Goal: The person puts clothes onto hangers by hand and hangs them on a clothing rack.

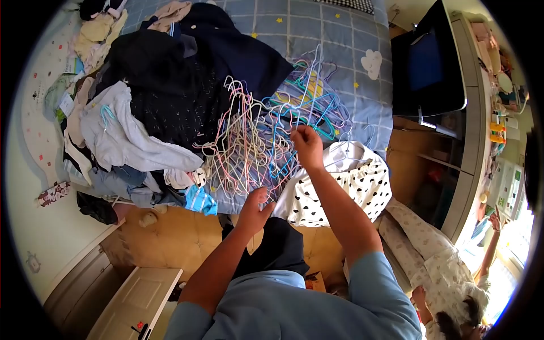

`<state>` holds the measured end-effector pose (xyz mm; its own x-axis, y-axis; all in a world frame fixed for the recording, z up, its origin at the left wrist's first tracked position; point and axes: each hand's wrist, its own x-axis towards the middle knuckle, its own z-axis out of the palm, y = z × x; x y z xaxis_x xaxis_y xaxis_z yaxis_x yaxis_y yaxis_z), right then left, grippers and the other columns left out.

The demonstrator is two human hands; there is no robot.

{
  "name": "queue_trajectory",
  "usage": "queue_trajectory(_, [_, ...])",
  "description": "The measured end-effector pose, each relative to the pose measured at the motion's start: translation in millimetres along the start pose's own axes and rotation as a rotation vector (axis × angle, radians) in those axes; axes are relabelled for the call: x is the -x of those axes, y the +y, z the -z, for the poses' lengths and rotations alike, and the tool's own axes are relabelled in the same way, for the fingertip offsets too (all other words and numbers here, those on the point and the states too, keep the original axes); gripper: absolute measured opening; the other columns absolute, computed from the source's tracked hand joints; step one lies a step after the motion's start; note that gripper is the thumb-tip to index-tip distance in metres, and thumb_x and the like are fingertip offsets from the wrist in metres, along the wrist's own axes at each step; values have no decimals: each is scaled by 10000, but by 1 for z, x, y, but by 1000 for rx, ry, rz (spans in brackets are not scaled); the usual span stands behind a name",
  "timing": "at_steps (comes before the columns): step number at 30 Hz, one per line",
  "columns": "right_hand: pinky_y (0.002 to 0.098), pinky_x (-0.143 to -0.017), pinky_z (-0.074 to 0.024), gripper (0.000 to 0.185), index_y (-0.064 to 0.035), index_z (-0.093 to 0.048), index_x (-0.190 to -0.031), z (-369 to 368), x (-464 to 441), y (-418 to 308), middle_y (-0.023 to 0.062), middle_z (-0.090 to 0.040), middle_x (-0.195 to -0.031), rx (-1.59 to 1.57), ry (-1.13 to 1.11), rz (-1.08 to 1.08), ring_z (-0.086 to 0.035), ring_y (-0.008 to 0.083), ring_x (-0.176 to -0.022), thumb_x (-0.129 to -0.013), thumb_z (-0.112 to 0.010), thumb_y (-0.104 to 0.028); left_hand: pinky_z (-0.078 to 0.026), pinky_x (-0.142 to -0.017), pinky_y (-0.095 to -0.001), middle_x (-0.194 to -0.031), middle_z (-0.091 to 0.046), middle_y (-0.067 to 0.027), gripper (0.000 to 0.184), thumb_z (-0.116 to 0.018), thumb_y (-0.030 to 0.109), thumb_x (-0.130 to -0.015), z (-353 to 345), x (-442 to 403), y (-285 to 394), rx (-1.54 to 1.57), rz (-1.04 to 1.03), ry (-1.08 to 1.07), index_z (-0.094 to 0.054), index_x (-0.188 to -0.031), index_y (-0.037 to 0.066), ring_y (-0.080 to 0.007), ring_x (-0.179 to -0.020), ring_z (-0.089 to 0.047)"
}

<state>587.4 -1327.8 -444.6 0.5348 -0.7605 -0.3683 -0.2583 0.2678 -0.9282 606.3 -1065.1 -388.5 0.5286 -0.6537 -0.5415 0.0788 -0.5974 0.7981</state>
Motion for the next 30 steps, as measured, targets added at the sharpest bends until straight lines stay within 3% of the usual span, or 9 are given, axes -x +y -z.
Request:
queue_trajectory(4, [239, -520, -457, 121, -6, -632, -984, -34, 61, -76, 29, -665, -772, -295, -191, -123, -579, 85, -562, -975, -652, -125, -469, -1026, -433, -1361, -554, -225, 677, -771, 246, -895, 9, -15, 48, -166, -364, 184, -444, -1444, 23, -380, -1220, -585])
queue_trajectory(7, [263, -559, -526, 111, 8, -597, -1027, -56, 91, -118, 64, -674, -857, -454, -325, -199, -607, 114, -592, -1000, -625, -96, -553, -844, -428, -1156, -669, -220, 387, -595, 170, -1008, 40, -7, 75, -61, -108, 102, -537, -1366, 35, -369, -1053, -689])
queue_trajectory(8, [264, -579, -529, 123, 2, -595, -1058, -60, 96, -126, 64, -679, -883, -400, -308, -141, -617, 117, -628, -990, -640, -90, -569, -710, -403, -1020, -704, -195, 297, -513, 129, -1041, 48, 6, 90, 0, -167, 186, -591, -1314, 44, -321, -826, -725])
queue_trajectory(12, [384, -794, -512, 375, -24, -591, -1185, -46, 91, -134, 122, -658, -1087, 239, -4, 462, -647, 251, -936, -865, -769, -101, -533, -632, -278, -947, -664, -55, 283, -502, 78, -1031, 115, 33, 86, 67, 13, 10, -630, -1283, 58, -131, -681, -672])
queue_trajectory(16, [513, -1021, -371, 542, -52, -598, -1242, -56, 115, -201, 175, -611, -1201, 688, -88, 811, -559, 379, -1135, -799, -823, -269, -545, -659, -323, -937, -724, -72, 246, -552, 129, -1001, 187, 63, 93, -283, -18, -138, -673, -1212, 95, -164, -706, -706])
queue_trajectory(19, [395, -735, -529, 366, -37, -648, -1158, -78, 132, -212, 122, -705, -801, 685, -507, 404, -701, 311, -777, -889, -758, -259, -550, -682, -330, -930, -742, -86, 241, -566, 172, -1002, 237, 73, 78, -389, -210, -116, -673, -1203, 95, -176, -727, -719])
queue_trajectory(21, [353, -592, -519, 275, -44, -661, -1131, -99, 143, -212, 103, -685, -665, 587, -578, 360, -696, 271, -613, -939, -706, -235, -555, -712, -352, -929, -739, -89, 241, -659, 181, -956, 273, 70, 58, -395, -244, -92, -676, -1181, 98, -212, -765, -719])
queue_trajectory(24, [311, -605, -503, 190, -29, -707, -994, -136, 156, -218, 83, -684, -709, 475, -594, 179, -667, 152, -644, -960, -679, -213, -564, -788, -363, -984, -736, -105, 372, -778, 220, -884, 337, 56, 32, -162, -311, -86, -664, -1208, 77, -222, -890, -718])
queue_trajectory(30, [268, -600, -433, 212, 39, -701, -925, -232, 165, -207, 39, -640, -749, 265, -316, 136, -557, 98, -640, -987, -625, -149, -549, -761, -338, -936, -703, -76, 511, -794, 273, -876, 505, -34, -11, 28, -231, 436, -598, -1281, 32, -180, -829, -675])
